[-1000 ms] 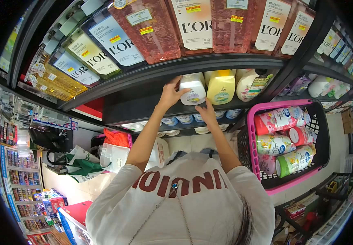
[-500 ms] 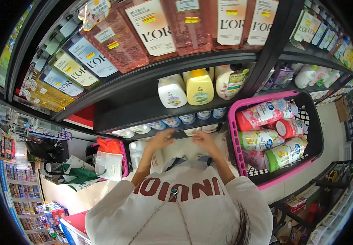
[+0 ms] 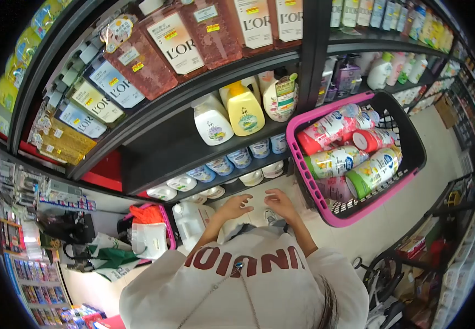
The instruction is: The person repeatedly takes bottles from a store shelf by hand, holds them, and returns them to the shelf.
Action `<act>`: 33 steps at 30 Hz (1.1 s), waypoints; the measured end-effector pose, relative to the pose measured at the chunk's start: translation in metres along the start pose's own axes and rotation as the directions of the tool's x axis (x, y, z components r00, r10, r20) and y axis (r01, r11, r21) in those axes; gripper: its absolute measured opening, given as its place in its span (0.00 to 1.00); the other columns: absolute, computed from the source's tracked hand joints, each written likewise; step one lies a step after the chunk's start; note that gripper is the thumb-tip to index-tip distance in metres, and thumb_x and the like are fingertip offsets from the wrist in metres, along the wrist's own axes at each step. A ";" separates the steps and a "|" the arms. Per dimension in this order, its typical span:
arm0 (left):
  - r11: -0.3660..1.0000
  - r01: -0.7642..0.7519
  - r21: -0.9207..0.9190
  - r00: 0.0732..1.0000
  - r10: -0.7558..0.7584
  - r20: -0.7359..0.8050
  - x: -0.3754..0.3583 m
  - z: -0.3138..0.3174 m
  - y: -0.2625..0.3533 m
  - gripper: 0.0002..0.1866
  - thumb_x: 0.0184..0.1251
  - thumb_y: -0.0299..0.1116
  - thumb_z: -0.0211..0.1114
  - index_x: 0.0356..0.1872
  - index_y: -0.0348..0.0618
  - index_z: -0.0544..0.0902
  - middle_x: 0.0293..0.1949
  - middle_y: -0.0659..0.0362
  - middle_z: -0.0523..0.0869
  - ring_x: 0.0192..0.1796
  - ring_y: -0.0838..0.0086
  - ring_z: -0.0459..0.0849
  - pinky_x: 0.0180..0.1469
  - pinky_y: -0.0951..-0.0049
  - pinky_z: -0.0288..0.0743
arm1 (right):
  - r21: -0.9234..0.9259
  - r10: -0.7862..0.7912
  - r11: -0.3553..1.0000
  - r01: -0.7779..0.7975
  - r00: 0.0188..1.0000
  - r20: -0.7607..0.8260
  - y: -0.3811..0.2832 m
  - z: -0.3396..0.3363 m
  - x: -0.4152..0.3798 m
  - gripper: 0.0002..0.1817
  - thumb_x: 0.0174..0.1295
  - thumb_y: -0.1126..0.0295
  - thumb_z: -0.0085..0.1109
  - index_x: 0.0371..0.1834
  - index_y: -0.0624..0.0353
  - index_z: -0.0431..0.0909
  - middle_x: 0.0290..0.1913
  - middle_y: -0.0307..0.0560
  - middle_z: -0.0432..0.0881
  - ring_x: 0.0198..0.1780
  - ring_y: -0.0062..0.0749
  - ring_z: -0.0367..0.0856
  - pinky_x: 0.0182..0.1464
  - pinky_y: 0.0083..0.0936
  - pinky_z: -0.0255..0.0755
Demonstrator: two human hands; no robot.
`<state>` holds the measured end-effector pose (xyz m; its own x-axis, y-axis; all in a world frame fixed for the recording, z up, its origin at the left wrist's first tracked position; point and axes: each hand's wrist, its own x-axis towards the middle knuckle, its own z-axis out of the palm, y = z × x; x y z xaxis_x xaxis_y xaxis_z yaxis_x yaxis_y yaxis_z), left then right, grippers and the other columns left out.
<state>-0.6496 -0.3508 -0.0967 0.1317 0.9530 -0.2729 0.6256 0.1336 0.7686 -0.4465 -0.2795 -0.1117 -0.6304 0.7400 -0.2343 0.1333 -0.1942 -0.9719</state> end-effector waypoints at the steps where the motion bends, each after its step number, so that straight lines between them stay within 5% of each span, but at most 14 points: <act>1: 1.000 -0.027 -0.015 0.999 0.026 -0.021 -0.002 0.004 0.000 0.25 0.51 0.41 0.64 0.48 0.38 0.73 0.41 0.47 0.79 0.41 0.60 0.80 0.43 0.67 0.74 | 0.029 -0.045 0.998 0.047 0.998 -0.039 0.003 0.002 -0.007 0.17 0.53 0.72 0.57 0.47 0.61 0.71 0.38 0.43 0.77 0.41 0.23 0.75 0.42 0.19 0.69; 4: 0.991 -0.115 -0.067 0.993 0.114 -0.012 -0.012 0.010 0.007 0.24 0.49 0.42 0.65 0.47 0.39 0.75 0.36 0.46 0.81 0.40 0.60 0.81 0.40 0.67 0.75 | 0.006 -0.029 1.000 0.029 0.996 -0.081 0.010 0.009 -0.038 0.16 0.53 0.74 0.56 0.47 0.61 0.71 0.38 0.44 0.77 0.42 0.25 0.76 0.44 0.19 0.70; 7: 0.998 0.049 -0.045 0.987 -0.042 0.155 -0.024 0.017 0.024 0.24 0.51 0.40 0.65 0.48 0.38 0.73 0.43 0.46 0.79 0.43 0.61 0.80 0.42 0.69 0.76 | 0.021 0.001 1.000 0.001 0.996 -0.091 0.016 0.015 -0.072 0.16 0.53 0.74 0.56 0.47 0.62 0.70 0.39 0.45 0.77 0.42 0.26 0.76 0.44 0.19 0.70; 17: 0.994 -0.107 -0.003 0.947 0.103 0.305 -0.007 0.084 0.056 0.25 0.48 0.43 0.65 0.47 0.40 0.75 0.39 0.46 0.81 0.41 0.59 0.81 0.43 0.66 0.74 | 0.047 0.172 0.985 -0.166 0.943 -0.285 0.000 -0.016 -0.161 0.17 0.55 0.71 0.55 0.49 0.63 0.70 0.43 0.49 0.77 0.45 0.31 0.76 0.47 0.24 0.69; 26: 0.909 -0.417 0.023 0.743 0.326 0.584 0.063 0.219 0.175 0.24 0.51 0.40 0.64 0.49 0.40 0.73 0.42 0.48 0.79 0.43 0.61 0.79 0.45 0.67 0.73 | 0.071 0.127 0.992 -0.105 0.839 -0.529 0.033 -0.136 -0.247 0.19 0.53 0.69 0.58 0.48 0.63 0.70 0.40 0.50 0.79 0.42 0.33 0.78 0.44 0.24 0.71; 30: 0.913 -0.408 0.017 0.714 0.307 0.629 0.092 0.264 0.253 0.24 0.52 0.39 0.64 0.49 0.39 0.73 0.43 0.48 0.79 0.43 0.62 0.79 0.45 0.67 0.73 | 0.044 0.066 0.998 -0.049 0.759 -0.647 0.024 -0.202 -0.294 0.17 0.55 0.70 0.57 0.47 0.64 0.70 0.39 0.51 0.79 0.40 0.30 0.78 0.43 0.24 0.71; 33: 0.842 -0.506 -0.186 0.683 0.523 0.511 0.117 0.291 0.299 0.23 0.51 0.39 0.64 0.47 0.38 0.74 0.40 0.49 0.80 0.41 0.62 0.81 0.44 0.67 0.74 | 0.087 0.059 0.996 0.003 0.705 -0.707 0.000 -0.242 -0.327 0.15 0.56 0.73 0.55 0.47 0.63 0.70 0.40 0.50 0.79 0.42 0.29 0.77 0.45 0.23 0.71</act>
<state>-0.2235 -0.2789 -0.0670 0.8096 0.5815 -0.0797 0.3171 -0.3190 0.8931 -0.0555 -0.3661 -0.0407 0.1042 0.9652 -0.2397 0.0646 -0.2471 -0.9668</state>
